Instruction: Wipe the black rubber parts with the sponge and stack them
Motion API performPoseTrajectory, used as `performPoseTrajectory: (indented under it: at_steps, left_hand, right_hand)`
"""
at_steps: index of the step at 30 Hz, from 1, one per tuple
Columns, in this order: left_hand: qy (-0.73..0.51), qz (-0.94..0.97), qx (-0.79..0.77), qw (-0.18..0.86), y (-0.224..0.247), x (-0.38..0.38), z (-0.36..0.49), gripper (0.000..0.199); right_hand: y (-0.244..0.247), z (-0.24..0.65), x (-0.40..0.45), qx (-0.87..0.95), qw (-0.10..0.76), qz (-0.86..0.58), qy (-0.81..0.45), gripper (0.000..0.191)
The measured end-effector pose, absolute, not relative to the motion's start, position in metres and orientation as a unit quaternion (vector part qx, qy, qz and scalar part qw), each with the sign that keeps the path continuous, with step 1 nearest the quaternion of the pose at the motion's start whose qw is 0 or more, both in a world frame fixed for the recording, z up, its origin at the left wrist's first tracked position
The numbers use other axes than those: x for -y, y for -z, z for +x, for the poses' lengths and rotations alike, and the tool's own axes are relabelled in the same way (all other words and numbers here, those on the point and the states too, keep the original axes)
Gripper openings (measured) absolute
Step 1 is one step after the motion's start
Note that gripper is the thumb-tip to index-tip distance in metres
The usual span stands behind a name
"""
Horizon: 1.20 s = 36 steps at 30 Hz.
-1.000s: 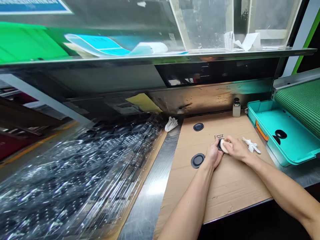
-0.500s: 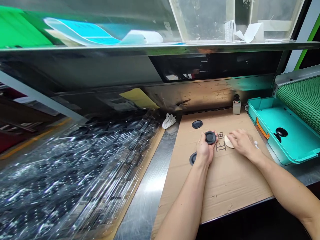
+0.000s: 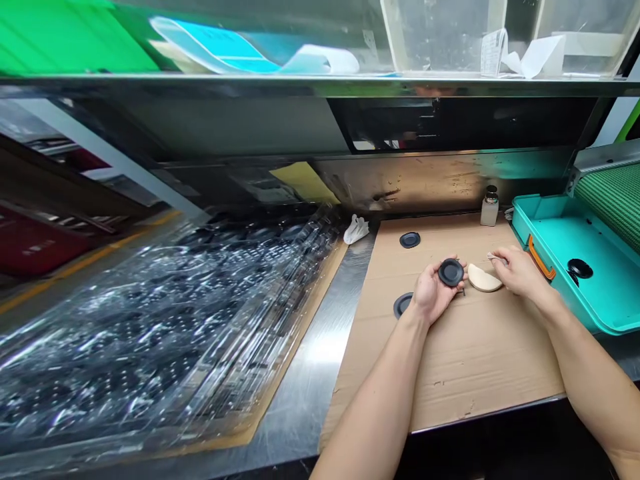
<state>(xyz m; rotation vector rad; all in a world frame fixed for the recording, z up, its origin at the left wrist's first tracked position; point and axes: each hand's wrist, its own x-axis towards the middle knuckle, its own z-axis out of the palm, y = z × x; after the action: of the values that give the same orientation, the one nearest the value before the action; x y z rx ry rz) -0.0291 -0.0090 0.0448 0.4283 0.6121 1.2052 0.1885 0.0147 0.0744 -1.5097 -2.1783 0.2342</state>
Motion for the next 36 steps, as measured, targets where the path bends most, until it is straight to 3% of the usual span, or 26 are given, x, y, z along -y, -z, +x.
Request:
performPoseTrajectory:
  at_steps: [3, 10, 22, 30, 36]
  left_hand:
    - [-0.501, 0.205, -0.281, 0.792, -0.046, 0.01, -0.031, 0.035]
    - [-0.426, 0.219, -0.352, 0.804, -0.038, 0.009, -0.03, 0.072]
    - [-0.417, 0.418, -0.496, 0.637, -0.034, 0.023, -0.006, 0.078]
    - [-0.377, 0.477, -0.496, 0.62, -0.035, 0.024, -0.01, 0.084]
    - [-0.338, 0.49, -0.541, 0.594, -0.042, 0.027, -0.008, 0.085]
  right_hand:
    - [-0.078, 0.179, -0.008, 0.792, 0.291, -0.517, -0.146, 0.025]
    - [-0.071, 0.154, 0.007, 0.801, 0.329, -0.463, -0.187, 0.024]
    - [-0.064, 0.144, 0.014, 0.843, 0.154, -0.511, -0.075, 0.025]
    - [-0.067, 0.15, 0.01, 0.861, 0.181, -0.465, -0.095, 0.027]
    - [-0.073, 0.152, 0.011, 0.849, 0.119, -0.502, -0.113, 0.025]
